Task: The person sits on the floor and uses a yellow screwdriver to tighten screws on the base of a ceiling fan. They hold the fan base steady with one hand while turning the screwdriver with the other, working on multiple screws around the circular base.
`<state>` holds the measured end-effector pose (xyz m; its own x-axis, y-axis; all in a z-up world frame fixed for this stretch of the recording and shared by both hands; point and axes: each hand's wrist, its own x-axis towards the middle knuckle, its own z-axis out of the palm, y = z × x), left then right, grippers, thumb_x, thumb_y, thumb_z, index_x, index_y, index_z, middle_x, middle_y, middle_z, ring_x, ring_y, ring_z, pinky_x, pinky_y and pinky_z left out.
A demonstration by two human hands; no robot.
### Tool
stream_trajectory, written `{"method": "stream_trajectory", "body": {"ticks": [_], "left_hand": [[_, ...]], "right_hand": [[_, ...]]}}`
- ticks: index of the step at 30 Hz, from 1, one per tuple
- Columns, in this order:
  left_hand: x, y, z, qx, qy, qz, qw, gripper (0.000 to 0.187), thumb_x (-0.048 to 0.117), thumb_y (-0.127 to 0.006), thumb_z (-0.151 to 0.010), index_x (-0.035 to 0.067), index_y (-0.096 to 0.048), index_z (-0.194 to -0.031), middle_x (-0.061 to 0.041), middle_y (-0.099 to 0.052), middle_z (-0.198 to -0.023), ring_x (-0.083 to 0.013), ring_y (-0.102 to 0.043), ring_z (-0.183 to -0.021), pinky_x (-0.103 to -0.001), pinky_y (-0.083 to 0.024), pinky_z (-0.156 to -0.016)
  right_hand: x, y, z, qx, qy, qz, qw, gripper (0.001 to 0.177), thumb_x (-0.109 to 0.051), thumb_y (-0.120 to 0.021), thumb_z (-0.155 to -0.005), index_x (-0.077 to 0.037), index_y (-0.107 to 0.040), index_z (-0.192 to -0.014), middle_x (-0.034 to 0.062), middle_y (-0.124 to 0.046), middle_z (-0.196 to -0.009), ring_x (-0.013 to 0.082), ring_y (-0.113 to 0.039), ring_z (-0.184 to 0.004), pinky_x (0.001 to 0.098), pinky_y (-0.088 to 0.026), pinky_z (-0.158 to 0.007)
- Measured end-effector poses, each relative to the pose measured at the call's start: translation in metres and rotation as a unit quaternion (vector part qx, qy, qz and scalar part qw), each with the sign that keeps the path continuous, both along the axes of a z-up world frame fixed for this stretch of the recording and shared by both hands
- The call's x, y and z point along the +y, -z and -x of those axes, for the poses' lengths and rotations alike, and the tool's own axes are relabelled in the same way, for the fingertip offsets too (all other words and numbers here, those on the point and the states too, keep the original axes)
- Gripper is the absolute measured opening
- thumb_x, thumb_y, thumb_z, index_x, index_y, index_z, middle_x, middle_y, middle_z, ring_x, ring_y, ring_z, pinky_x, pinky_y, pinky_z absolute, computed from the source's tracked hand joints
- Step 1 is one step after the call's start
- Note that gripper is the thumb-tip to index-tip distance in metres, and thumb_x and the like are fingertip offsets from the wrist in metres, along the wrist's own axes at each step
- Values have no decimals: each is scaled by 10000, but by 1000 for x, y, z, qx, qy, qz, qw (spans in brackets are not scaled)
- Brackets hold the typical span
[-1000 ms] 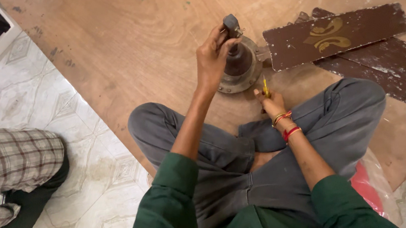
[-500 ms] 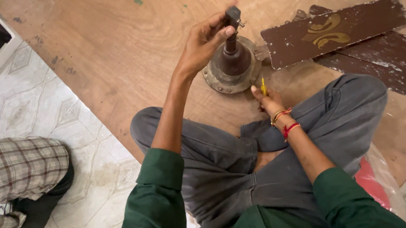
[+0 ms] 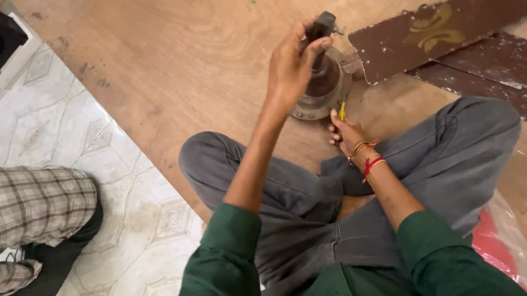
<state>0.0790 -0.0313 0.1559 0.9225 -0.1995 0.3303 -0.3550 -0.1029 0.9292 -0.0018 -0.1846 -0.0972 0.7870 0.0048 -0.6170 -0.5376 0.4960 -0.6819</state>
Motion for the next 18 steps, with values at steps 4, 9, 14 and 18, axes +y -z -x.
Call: {"method": "stream_trajectory", "body": {"ticks": [4,9,14,18], "left_hand": [[-14,-13,29,-35,-68,-62,995,270,49,-611,-990,36,-630,-1259,-57,-802,-1080,-172,-797,-1008,-288,-593,-844],[-42,-23,85,-84,-161,-100,978,246,66,-708,-932,33,-650,-1169,-114,-732,-1071,-262,-747,-950,-333,-575,-810],[-38,-35,85,3,-189,-31,981,242,162,-791,-887,23,-688,-1057,-93,-752,-990,-163,-760,-863,-286,-611,-767],[-38,-45,76,-6,-226,-31,974,248,218,-815,-879,25,-711,-994,-76,-768,-943,-126,-761,-847,-258,-609,-762]], "right_hand": [[-7,25,-3,40,12,34,999,361,-496,-731,-927,-195,-531,-925,-51,-516,-718,63,-392,-510,268,-409,-535],[-12,55,-9,-23,38,-38,998,359,-533,-682,-877,-186,-597,-916,-44,-523,-678,76,-395,-463,275,-380,-467],[-10,41,-8,41,21,31,998,394,-579,-717,-886,-213,-572,-864,-55,-500,-676,61,-367,-463,269,-384,-468],[5,9,-5,36,13,88,995,433,-567,-729,-894,-160,-590,-841,-26,-533,-680,69,-369,-455,279,-369,-435]]}}
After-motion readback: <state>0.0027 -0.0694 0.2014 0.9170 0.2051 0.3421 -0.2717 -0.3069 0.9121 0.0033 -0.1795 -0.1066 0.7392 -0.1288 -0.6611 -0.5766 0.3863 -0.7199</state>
